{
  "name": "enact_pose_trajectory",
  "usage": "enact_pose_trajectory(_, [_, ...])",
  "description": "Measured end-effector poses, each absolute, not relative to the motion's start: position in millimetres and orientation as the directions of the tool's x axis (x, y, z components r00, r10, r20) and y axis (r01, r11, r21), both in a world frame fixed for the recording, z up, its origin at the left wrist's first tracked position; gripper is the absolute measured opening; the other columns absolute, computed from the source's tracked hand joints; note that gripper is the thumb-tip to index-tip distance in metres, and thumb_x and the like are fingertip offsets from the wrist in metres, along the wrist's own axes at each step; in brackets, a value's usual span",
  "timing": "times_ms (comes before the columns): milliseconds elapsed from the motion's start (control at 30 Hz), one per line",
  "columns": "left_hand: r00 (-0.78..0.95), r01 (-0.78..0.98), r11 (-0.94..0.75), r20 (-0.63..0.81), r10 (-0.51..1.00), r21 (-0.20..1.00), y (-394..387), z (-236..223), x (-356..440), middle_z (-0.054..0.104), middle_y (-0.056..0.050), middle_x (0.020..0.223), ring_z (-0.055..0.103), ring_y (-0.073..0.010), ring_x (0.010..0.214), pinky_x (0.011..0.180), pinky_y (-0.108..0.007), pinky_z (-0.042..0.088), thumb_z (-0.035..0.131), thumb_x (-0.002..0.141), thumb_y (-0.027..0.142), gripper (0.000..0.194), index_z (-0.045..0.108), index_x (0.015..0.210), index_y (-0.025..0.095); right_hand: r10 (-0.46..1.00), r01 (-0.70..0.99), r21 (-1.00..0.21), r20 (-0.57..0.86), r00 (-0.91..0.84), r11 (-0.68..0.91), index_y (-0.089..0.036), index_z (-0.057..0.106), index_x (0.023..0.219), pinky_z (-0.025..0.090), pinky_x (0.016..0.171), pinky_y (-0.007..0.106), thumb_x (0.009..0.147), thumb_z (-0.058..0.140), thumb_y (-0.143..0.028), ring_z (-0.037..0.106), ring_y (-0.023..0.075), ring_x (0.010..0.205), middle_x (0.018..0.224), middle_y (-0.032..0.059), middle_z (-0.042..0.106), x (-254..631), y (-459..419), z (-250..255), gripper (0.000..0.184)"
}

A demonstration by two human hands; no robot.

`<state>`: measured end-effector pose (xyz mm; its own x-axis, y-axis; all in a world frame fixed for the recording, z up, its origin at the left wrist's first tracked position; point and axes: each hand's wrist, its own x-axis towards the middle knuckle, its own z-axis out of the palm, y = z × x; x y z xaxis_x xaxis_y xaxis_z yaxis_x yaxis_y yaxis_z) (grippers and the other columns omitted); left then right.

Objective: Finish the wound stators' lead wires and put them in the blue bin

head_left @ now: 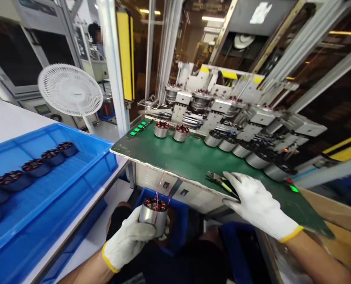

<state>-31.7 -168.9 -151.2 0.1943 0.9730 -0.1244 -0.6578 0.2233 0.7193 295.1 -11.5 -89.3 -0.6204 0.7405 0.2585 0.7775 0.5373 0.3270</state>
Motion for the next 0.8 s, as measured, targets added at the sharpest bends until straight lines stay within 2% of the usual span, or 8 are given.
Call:
enact_pose_trajectory(100, [0.159,-0.624,0.228,-0.163,0.974,0.748,-174,-148,-29,0.065,-0.007,0.078,0.06,-0.0214,0.073,0.068,-0.035,0.045,0.06,0.06,0.014,0.032,0.063,0.091,0.011,0.772,0.776,0.352,0.19,-0.606,0.523,-0.015,0.05,0.129,0.045,0.082,0.042,0.082,0.052,-0.031,0.054,0.0312,0.097,0.108,0.0137,0.054,292,-25,-83,0.049])
enact_pose_trajectory(167, [0.153,-0.6,0.255,-0.204,0.967,0.758,-177,-146,-28,0.066,-0.008,0.08,0.06,-0.0228,0.074,0.069,-0.036,0.046,0.062,0.057,0.014,0.035,0.063,0.092,0.012,0.781,0.775,0.311,0.139,-0.609,0.55,-0.017,0.051,0.127,0.046,0.079,0.038,0.082,0.05,-0.025,0.056,0.0279,0.092,0.105,0.0113,0.055,287,-38,-78,0.046])
enact_pose_trajectory(333, [0.162,-0.478,0.342,-0.301,0.94,0.809,-183,-154,-30,0.066,-0.007,0.084,0.06,-0.0217,0.076,0.072,-0.035,0.046,0.066,0.055,0.013,0.043,0.062,0.097,0.013,0.728,0.725,0.123,0.03,-0.685,0.677,-0.022,0.05,0.126,0.049,0.075,0.036,0.079,0.053,-0.026,0.059,0.0263,0.094,0.122,0.0114,0.051,255,-80,-59,0.047])
enact_pose_trajectory(433, [0.177,-0.35,0.356,-0.312,0.933,0.866,-185,-161,-34,0.067,-0.005,0.086,0.06,-0.0218,0.078,0.074,-0.033,0.047,0.068,0.054,0.015,0.045,0.062,0.099,0.015,0.695,0.7,-0.024,-0.098,-0.713,0.714,-0.024,0.05,0.125,0.05,0.078,0.039,0.081,0.056,-0.027,0.059,0.0273,0.098,0.122,0.0096,0.054,230,-95,-48,0.044])
enact_pose_trajectory(533, [0.116,-0.167,0.385,-0.369,0.922,0.908,-188,-159,-39,0.067,-0.001,0.08,0.06,-0.0215,0.076,0.073,-0.032,0.048,0.07,0.055,0.017,0.047,0.063,0.102,0.018,0.656,0.682,-0.156,-0.192,-0.73,0.714,-0.027,0.048,0.129,0.049,0.082,0.039,0.079,0.059,-0.024,0.058,0.027,0.1,0.121,0.0076,0.056,215,-98,-42,0.051])
enact_pose_trajectory(633, [0.079,-0.097,0.402,-0.395,0.915,0.911,-190,-152,-40,0.066,0.0,0.074,0.06,-0.0217,0.073,0.073,-0.032,0.048,0.071,0.054,0.018,0.047,0.064,0.1,0.019,0.622,0.666,-0.252,-0.236,-0.746,0.703,-0.031,0.043,0.134,0.048,0.086,0.039,0.077,0.06,-0.022,0.057,0.0261,0.103,0.123,0.0056,0.054,209,-98,-41,0.06])
enact_pose_trajectory(800, [0.008,0.068,0.425,-0.427,0.904,0.902,-190,-143,-37,0.066,0.0,0.075,0.06,-0.02,0.073,0.07,-0.03,0.048,0.067,0.056,0.019,0.039,0.064,0.095,0.018,0.6,0.661,-0.312,-0.278,-0.75,0.682,-0.036,0.04,0.135,0.047,0.089,0.04,0.076,0.06,-0.022,0.054,0.0262,0.107,0.128,0.003,0.05,205,-98,-40,0.065])
